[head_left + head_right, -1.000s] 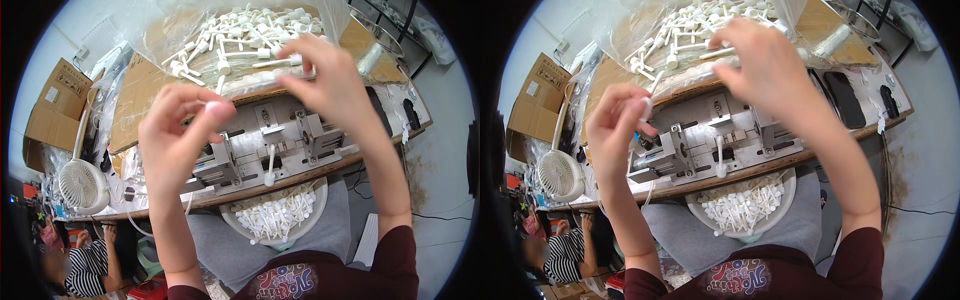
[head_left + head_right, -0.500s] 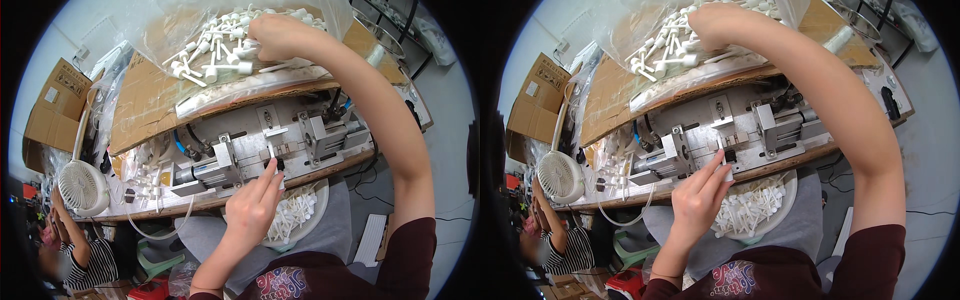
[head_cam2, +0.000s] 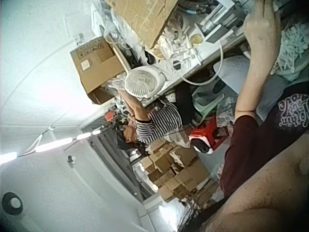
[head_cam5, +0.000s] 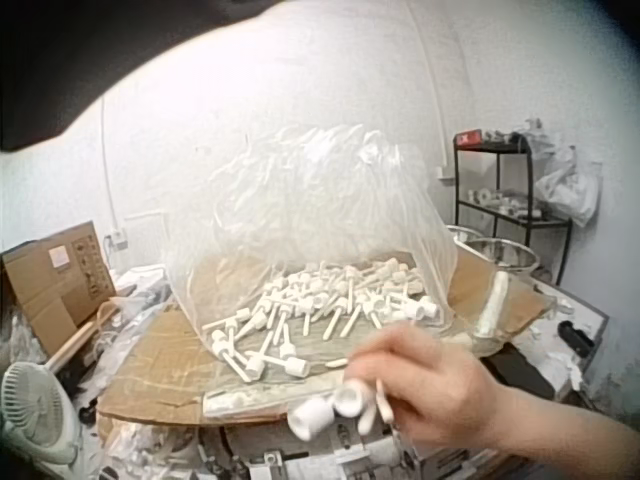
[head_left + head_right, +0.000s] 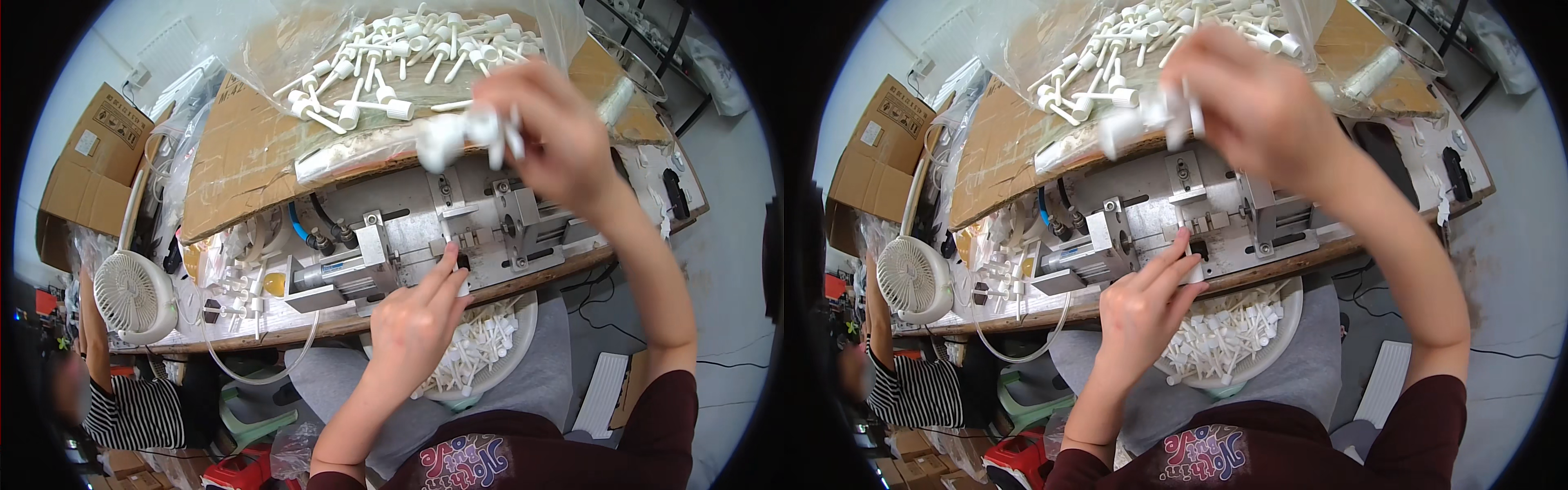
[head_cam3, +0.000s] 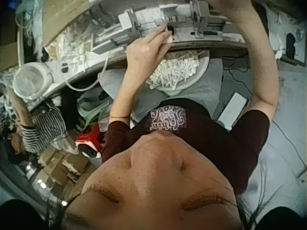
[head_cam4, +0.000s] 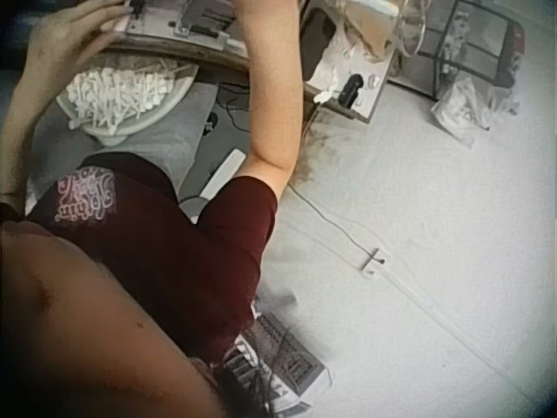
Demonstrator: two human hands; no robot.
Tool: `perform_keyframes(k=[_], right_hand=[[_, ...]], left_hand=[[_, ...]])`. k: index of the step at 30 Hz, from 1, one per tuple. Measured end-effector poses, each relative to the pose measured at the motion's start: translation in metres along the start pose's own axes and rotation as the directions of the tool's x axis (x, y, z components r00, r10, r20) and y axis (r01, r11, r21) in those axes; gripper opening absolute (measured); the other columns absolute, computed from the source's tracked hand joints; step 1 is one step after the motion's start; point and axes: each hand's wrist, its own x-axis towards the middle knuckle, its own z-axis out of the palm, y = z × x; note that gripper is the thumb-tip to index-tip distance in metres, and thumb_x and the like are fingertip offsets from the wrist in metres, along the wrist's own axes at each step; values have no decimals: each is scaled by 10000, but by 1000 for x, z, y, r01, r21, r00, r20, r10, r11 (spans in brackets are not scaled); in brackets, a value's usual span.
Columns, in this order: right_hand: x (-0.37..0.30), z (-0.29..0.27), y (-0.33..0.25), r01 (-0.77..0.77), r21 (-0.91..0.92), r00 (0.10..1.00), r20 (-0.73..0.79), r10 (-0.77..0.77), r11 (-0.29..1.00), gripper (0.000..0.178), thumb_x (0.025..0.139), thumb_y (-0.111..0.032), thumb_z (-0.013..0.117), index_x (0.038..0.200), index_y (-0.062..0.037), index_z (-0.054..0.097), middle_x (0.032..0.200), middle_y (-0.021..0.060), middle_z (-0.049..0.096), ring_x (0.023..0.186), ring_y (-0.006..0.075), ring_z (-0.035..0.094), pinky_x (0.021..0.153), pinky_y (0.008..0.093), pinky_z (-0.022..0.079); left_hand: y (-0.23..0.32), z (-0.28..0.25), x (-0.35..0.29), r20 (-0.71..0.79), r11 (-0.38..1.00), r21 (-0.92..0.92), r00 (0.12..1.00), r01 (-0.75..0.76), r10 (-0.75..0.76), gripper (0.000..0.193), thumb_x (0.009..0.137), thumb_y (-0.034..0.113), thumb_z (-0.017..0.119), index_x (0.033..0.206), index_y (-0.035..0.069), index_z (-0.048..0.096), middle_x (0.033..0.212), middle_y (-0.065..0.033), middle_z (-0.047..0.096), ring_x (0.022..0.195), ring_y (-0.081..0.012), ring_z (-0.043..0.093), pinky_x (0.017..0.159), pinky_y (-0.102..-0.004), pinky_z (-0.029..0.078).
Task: Assembling small white plastic components using a pneumatic assembly machine.
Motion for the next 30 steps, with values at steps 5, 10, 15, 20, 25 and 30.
perform_keyframes(k=[5, 10, 15, 20, 25, 30], right_hand=[[-60, -15, -61, 111, 34, 969, 220, -116, 993, 311, 752, -117, 656, 1025, 28, 694, 1113, 155, 663, 777, 211, 686, 614, 322, 561], [-90, -10, -72, -57, 40, 993, 107, 53, 998, 321, 735, -92, 699, 1040, 7, 717, 1128, 149, 658, 804, 215, 681, 650, 308, 557], [-94, -14, -77, -327, 134, 940, -55, 337, 935, 341, 685, 43, 814, 1010, -28, 739, 1104, 136, 623, 841, 202, 683, 703, 289, 568], [-103, -19, -87, -413, 236, 901, -34, 433, 879, 335, 705, 2, 841, 1026, -33, 750, 1081, 105, 547, 862, 168, 661, 717, 255, 566], [-110, -29, -99, -308, 48, 951, 17, 307, 950, 407, 661, -7, 847, 1056, -67, 770, 1031, 41, 539, 878, 156, 609, 652, 242, 526], [-112, -17, -92, -89, -10, 995, 33, 89, 996, 389, 674, -112, 721, 1029, 47, 724, 959, 91, 550, 672, 202, 636, 545, 302, 518]], left_hand=[[9, -13, -5, -62, 594, -796, 960, 119, -275, 615, 748, 21, 842, 1317, -6, 608, 1133, -140, 689, 867, -161, 696, 738, -282, 615], [15, -27, -11, -114, 846, -532, 988, 29, -105, 379, 737, -7, 835, 1101, 3, 732, 1001, -116, 689, 880, -177, 702, 714, -271, 607], [8, 2, -14, -187, 985, -172, 981, 24, -56, 346, 715, 25, 848, 1042, 19, 736, 1067, -112, 698, 817, -176, 701, 710, -278, 607], [7, 12, -7, -92, 976, 212, 994, -43, 64, 290, 741, 105, 814, 1023, 75, 752, 1193, -55, 714, 628, -179, 643, 587, -278, 518], [3, 11, 1, -93, 973, 224, 992, -57, 80, 302, 724, 127, 822, 1016, 85, 756, 1164, -22, 728, 560, -169, 591, 543, -276, 482], [6, 6, 2, -84, 986, 167, 996, -23, 38, 329, 699, 99, 847, 1013, 63, 753, 1116, -49, 740, 644, -157, 655, 597, -268, 528]])
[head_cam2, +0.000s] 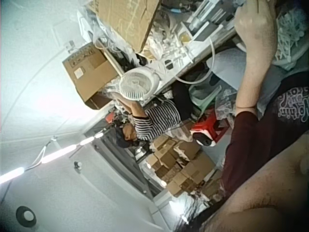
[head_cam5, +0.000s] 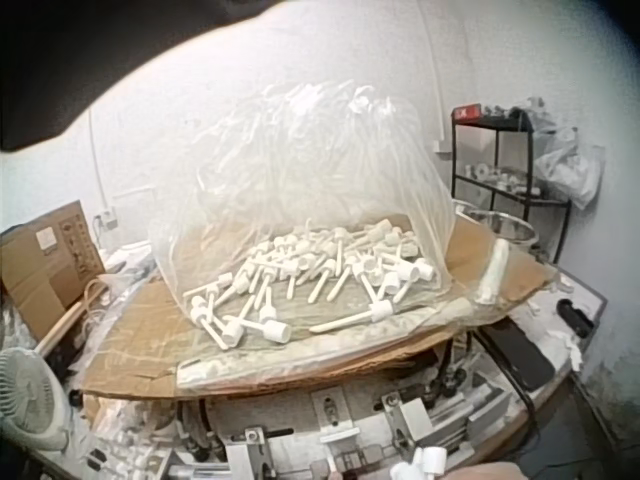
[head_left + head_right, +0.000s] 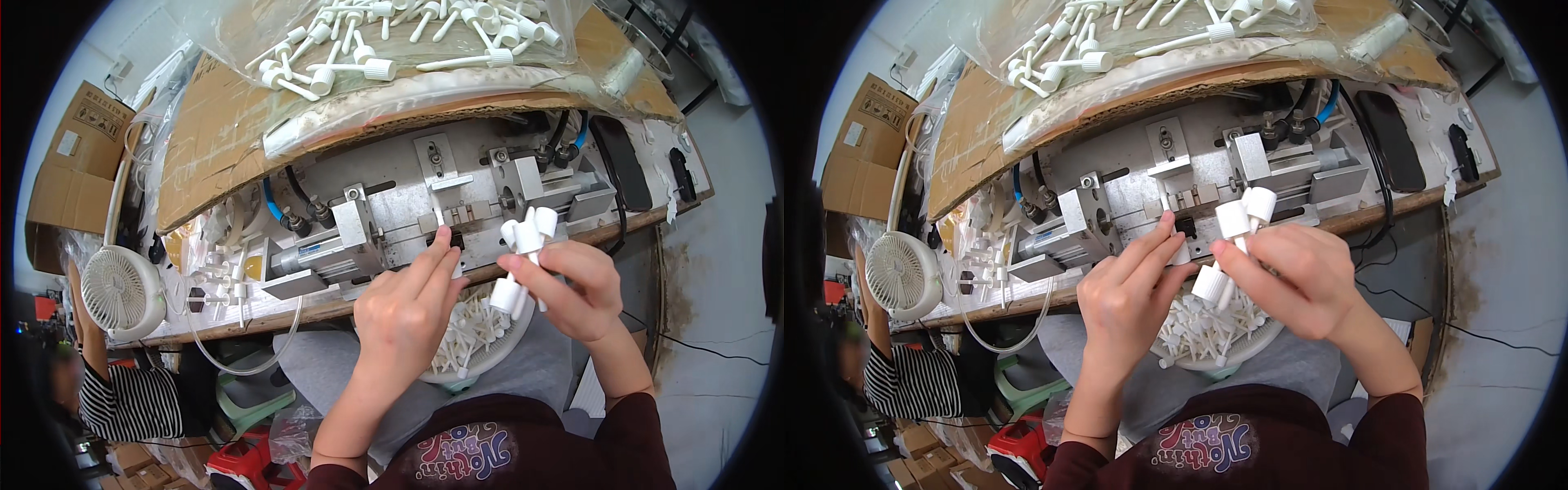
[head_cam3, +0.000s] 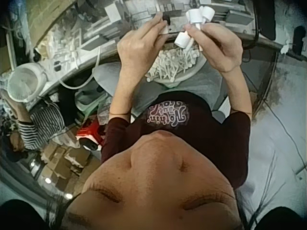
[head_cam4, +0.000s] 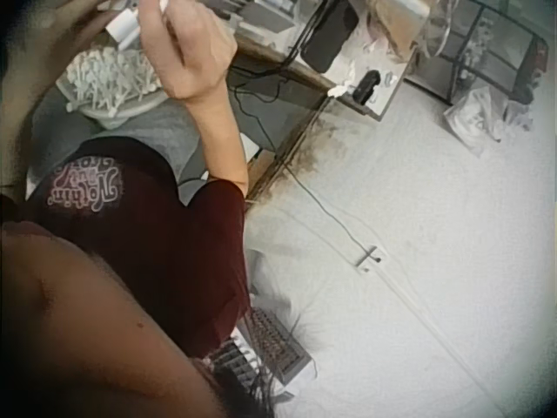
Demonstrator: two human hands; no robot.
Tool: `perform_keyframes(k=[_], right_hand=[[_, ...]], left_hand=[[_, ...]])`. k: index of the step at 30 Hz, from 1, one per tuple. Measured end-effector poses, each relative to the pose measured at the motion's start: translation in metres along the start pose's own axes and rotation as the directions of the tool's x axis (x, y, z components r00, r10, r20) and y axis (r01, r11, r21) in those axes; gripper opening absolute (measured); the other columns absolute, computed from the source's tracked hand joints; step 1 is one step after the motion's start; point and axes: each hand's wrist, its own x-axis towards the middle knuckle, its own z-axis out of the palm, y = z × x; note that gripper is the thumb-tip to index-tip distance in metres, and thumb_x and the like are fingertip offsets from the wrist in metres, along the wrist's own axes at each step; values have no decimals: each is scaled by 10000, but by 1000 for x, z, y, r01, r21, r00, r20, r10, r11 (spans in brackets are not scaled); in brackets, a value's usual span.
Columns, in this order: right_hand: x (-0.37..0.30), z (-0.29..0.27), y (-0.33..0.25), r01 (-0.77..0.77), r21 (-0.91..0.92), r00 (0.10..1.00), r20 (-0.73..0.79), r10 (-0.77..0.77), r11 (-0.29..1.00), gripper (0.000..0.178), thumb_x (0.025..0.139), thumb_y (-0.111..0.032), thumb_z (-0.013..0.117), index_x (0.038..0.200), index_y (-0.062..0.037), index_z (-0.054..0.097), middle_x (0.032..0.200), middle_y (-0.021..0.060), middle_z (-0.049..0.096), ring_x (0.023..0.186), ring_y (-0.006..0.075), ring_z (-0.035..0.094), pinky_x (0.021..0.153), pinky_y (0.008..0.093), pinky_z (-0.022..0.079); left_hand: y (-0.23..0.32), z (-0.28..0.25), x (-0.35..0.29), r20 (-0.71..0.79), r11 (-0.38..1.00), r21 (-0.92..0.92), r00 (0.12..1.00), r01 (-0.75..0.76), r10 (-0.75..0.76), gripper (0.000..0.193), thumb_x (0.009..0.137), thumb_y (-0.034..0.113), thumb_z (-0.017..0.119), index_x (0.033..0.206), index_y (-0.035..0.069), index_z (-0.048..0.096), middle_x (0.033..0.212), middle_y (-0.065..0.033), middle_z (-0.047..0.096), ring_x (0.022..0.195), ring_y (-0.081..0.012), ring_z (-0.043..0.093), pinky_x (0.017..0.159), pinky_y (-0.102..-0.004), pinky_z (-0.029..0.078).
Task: Assembling small white plastic components using a pneumatic assembly machine.
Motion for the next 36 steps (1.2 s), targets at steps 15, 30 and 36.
perform_keyframes(k=[15, 30, 36], right_hand=[[8, 3, -11, -573, 241, 802, -30, 596, 783, 260, 738, 78, 800, 976, -23, 762, 891, 53, 628, 681, 142, 621, 572, 267, 508], [19, -17, -15, -735, 649, 342, 606, 718, -198, 107, 837, 47, 742, 941, 39, 720, 888, 69, 637, 600, 77, 608, 505, 194, 459], [32, -5, -19, -773, 575, 371, 753, 543, -269, 181, 843, 24, 752, 1005, 57, 678, 876, 69, 643, 635, 74, 637, 539, 188, 505]], left_hand=[[3, -3, -15, -60, 991, -132, 998, -36, 28, 380, 728, -20, 799, 1100, 17, 731, 1155, -125, 707, 760, -199, 678, 662, -287, 548], [0, -12, -4, 176, 820, -524, 972, 228, -158, 563, 837, 160, 754, 1342, -3, 564, 1282, -189, 641, 903, -255, 690, 788, -319, 539], [13, -28, 0, 424, 610, -703, 904, 364, -51, 774, 906, 219, 727, 1531, 12, 319, 1379, -257, 552, 1215, -345, 611, 955, -410, 501]])
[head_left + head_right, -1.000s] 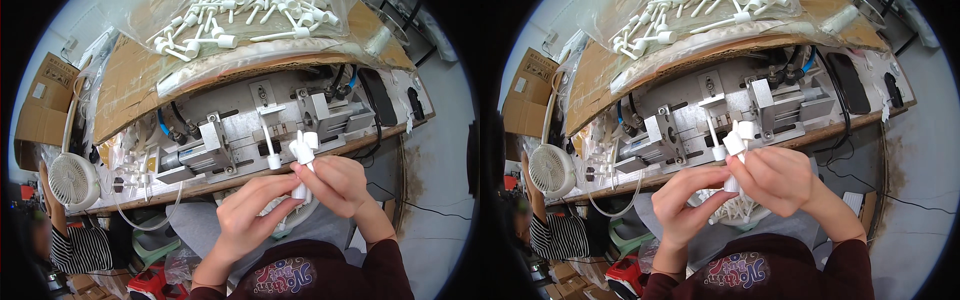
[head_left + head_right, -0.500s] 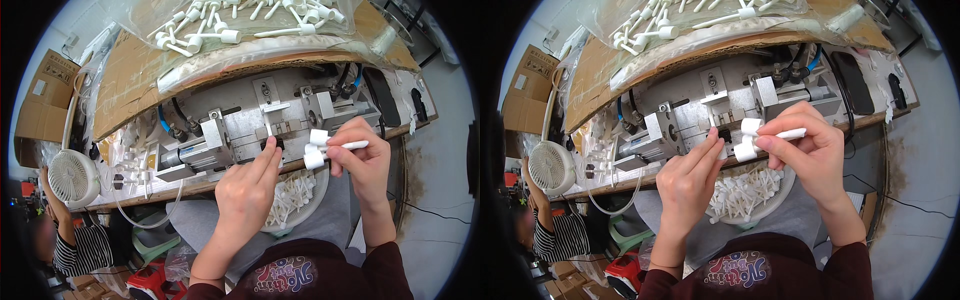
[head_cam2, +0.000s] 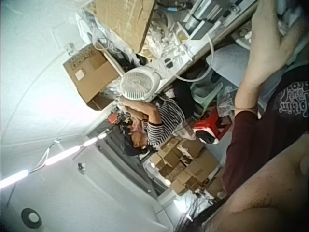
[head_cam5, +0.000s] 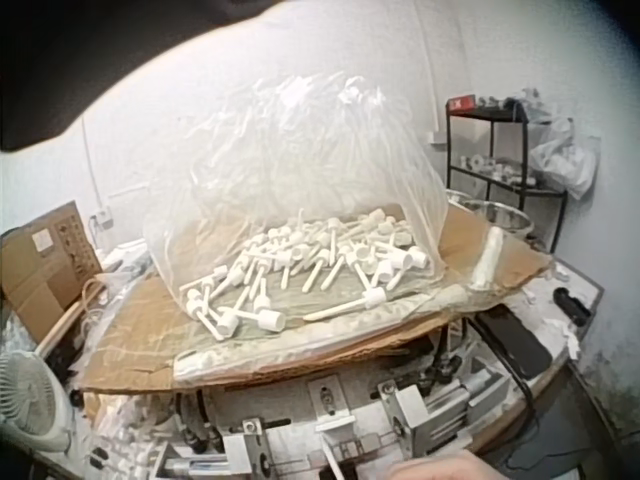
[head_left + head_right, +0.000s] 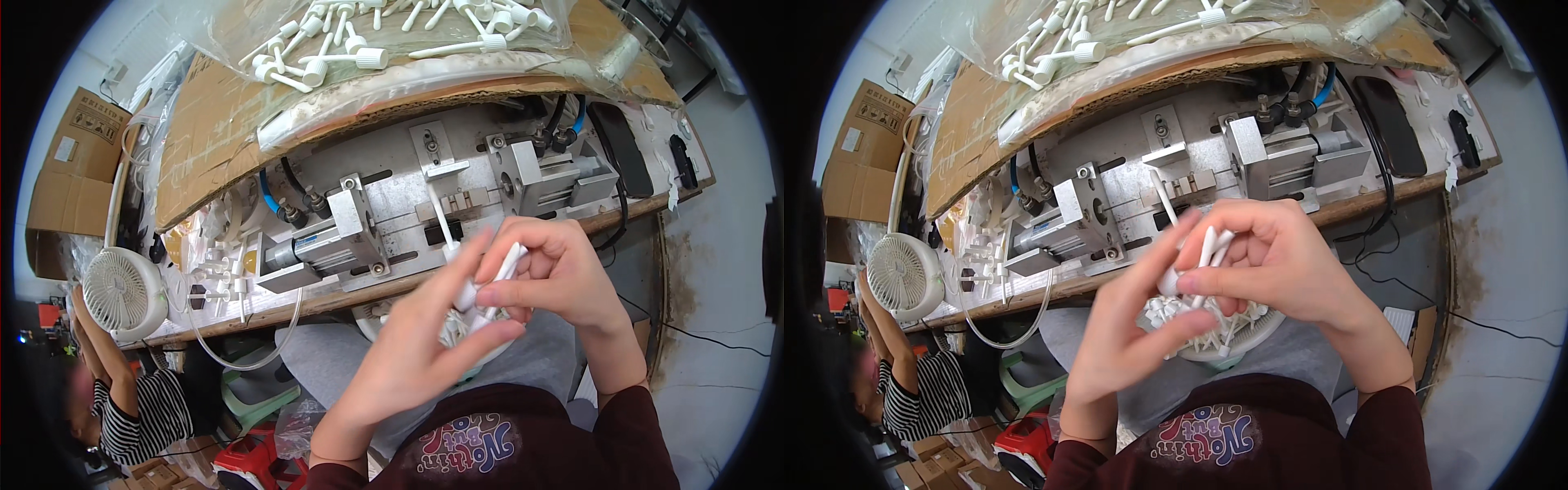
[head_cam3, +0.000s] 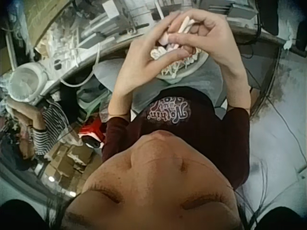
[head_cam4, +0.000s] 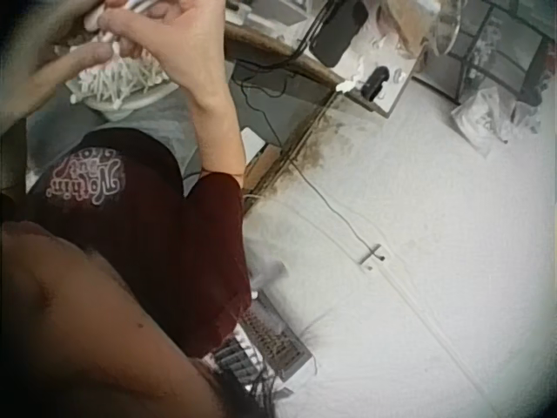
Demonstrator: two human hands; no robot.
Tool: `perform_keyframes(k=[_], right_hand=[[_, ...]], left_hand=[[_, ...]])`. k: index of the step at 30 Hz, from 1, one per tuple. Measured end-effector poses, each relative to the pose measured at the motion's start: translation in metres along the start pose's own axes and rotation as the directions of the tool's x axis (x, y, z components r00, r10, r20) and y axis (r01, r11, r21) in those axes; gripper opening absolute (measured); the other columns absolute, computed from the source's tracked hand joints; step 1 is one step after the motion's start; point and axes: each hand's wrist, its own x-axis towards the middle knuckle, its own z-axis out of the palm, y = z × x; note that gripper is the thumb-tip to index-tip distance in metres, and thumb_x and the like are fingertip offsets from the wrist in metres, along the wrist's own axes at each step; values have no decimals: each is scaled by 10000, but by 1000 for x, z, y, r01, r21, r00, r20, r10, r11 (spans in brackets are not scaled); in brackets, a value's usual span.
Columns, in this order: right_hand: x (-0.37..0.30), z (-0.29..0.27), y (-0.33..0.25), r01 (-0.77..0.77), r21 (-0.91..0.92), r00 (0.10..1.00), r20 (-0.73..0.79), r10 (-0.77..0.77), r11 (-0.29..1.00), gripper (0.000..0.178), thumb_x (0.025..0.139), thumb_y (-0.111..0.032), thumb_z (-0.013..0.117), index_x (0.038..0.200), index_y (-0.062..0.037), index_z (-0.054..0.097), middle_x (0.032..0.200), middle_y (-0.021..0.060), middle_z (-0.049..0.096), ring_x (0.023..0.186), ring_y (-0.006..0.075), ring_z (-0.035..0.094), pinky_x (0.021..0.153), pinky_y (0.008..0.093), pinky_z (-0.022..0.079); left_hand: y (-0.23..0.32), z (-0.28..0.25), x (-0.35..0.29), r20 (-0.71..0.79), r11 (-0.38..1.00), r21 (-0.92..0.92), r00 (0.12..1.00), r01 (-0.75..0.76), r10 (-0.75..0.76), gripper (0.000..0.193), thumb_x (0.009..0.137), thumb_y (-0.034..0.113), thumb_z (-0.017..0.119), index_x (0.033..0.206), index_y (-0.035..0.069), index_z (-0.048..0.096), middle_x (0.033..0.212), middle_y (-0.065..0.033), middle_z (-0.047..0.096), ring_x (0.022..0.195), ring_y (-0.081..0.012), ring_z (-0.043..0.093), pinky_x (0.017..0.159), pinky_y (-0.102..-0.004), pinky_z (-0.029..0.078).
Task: Assembling small white plastic components using a pneumatic assembly machine.
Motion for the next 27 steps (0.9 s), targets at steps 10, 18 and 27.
perform_keyframes(k=[10, 18, 27], right_hand=[[-11, 20, 37, 511, -657, 750, 28, -660, 553, 608, 710, -47, 870, 1255, -26, 601, 1202, 155, 587, 956, 198, 635, 727, 288, 562], [-11, 36, 47, 492, -867, 599, 277, -751, 73, 424, 682, -131, 801, 1077, -38, 676, 990, 28, 629, 880, 212, 606, 655, 313, 461], [2, 18, 42, 506, -843, 686, 267, -677, 180, 306, 765, -32, 701, 1056, 27, 629, 1176, 171, 626, 818, 250, 625, 720, 339, 513]], left_hand=[[-14, 23, -10, -93, 554, -812, 898, 182, -431, 396, 1082, 239, 449, 1413, 22, 439, 968, -21, 568, 908, -84, 572, 780, -231, 489], [-24, 38, -10, -193, 443, -896, 864, 37, -464, 342, 1097, 302, 383, 1307, 44, 465, 1055, -38, 563, 915, -96, 544, 814, -249, 462], [-39, 26, -25, -345, 618, -786, 854, -36, -389, 196, 1074, 217, 473, 1142, 36, 506, 978, -90, 602, 818, -143, 586, 732, -283, 502]])
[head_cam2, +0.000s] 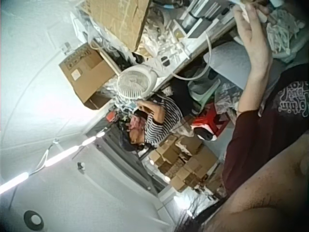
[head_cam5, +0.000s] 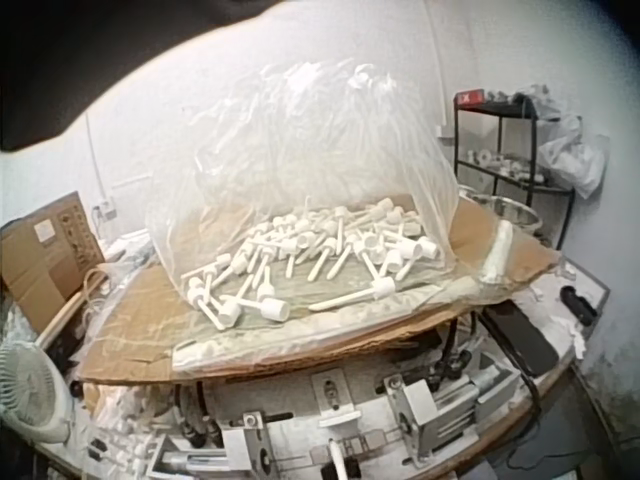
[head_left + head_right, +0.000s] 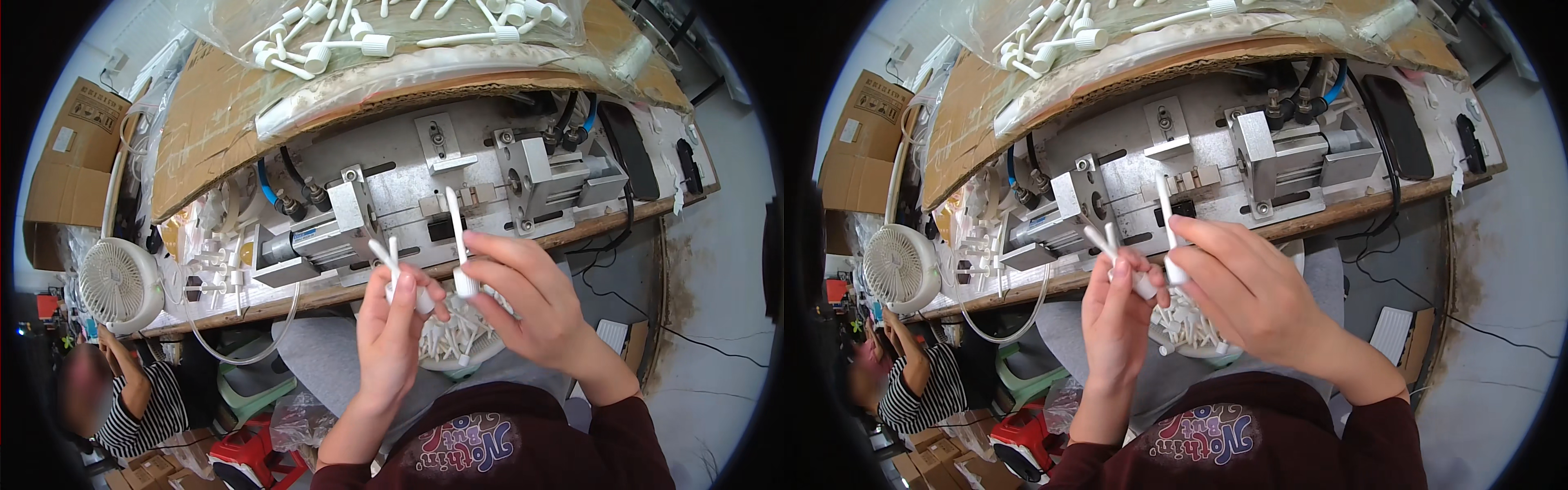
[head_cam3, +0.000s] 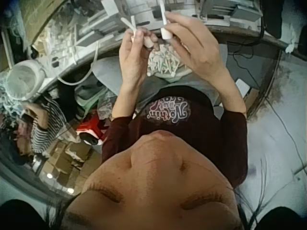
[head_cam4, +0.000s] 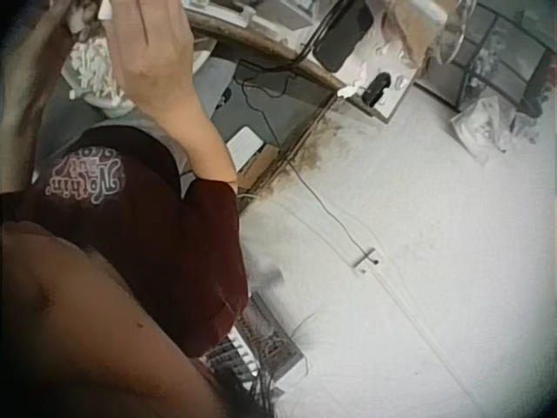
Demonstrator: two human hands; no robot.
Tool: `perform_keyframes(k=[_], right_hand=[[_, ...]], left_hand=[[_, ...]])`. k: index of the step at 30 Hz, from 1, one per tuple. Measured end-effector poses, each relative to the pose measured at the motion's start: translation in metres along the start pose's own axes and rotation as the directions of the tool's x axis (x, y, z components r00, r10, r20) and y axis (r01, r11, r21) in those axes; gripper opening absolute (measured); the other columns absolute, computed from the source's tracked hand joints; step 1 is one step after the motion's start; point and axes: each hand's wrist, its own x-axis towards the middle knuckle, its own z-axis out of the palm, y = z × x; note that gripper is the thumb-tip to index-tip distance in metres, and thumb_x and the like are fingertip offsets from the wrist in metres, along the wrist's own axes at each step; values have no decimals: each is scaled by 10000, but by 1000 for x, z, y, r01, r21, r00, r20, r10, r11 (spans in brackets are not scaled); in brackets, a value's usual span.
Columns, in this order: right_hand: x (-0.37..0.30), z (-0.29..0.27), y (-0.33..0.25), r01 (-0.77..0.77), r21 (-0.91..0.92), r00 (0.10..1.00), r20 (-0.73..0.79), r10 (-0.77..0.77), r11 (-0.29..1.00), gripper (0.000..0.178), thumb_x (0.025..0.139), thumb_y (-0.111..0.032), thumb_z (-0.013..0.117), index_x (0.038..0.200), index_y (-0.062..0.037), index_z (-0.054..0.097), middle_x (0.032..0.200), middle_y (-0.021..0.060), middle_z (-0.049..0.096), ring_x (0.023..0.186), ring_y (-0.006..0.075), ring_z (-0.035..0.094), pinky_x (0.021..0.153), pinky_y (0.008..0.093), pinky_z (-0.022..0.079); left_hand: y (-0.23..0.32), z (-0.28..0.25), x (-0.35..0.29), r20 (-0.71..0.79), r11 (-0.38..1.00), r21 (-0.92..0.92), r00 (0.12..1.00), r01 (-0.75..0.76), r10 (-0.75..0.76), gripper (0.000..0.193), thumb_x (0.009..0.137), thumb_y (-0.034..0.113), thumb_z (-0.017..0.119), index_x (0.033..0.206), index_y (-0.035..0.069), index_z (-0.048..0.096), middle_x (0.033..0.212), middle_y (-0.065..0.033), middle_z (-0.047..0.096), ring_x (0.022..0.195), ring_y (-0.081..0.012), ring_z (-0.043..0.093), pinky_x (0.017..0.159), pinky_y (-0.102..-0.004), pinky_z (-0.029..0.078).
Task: Assembling small white plastic components using a pneumatic assembly machine.
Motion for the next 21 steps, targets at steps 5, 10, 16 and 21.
perform_keyframes(k=[5, 10, 16, 21], right_hand=[[10, 5, 10, 122, -370, 984, 169, -63, 921, 212, 757, -106, 635, 950, -21, 617, 1207, 176, 657, 739, 171, 610, 628, 270, 466], [23, 3, -1, 124, -469, 969, 247, -5, 875, 156, 733, -132, 635, 864, -58, 596, 1133, 149, 709, 615, 93, 576, 589, 245, 441], [26, -3, -5, 73, -425, 932, 352, 90, 902, 287, 768, -106, 667, 1030, 8, 647, 1255, 139, 657, 699, 154, 647, 602, 284, 464], [23, -9, -12, -17, 62, 973, 230, 2, 998, 313, 764, -109, 716, 1066, -41, 669, 1115, 75, 654, 742, 177, 654, 613, 285, 509]], left_hand=[[13, -1, -9, 9, 992, 117, 999, 42, -43, 304, 1082, 290, 434, 927, 37, 500, 974, -70, 542, 809, -162, 575, 598, -325, 518], [11, 0, -8, -86, 989, 138, 994, -51, 63, 378, 1102, 367, 341, 918, 60, 462, 832, -72, 527, 691, -128, 518, 616, -258, 443], [16, 0, -5, -21, 977, 204, 998, -56, 62, 410, 1091, 447, 322, 869, 113, 409, 821, -6, 407, 651, -107, 372, 560, -241, 314], [14, 0, -3, 6, 999, 48, 1000, -23, 23, 403, 1100, 422, 296, 912, 90, 426, 831, -26, 431, 727, -105, 384, 673, -263, 369]])
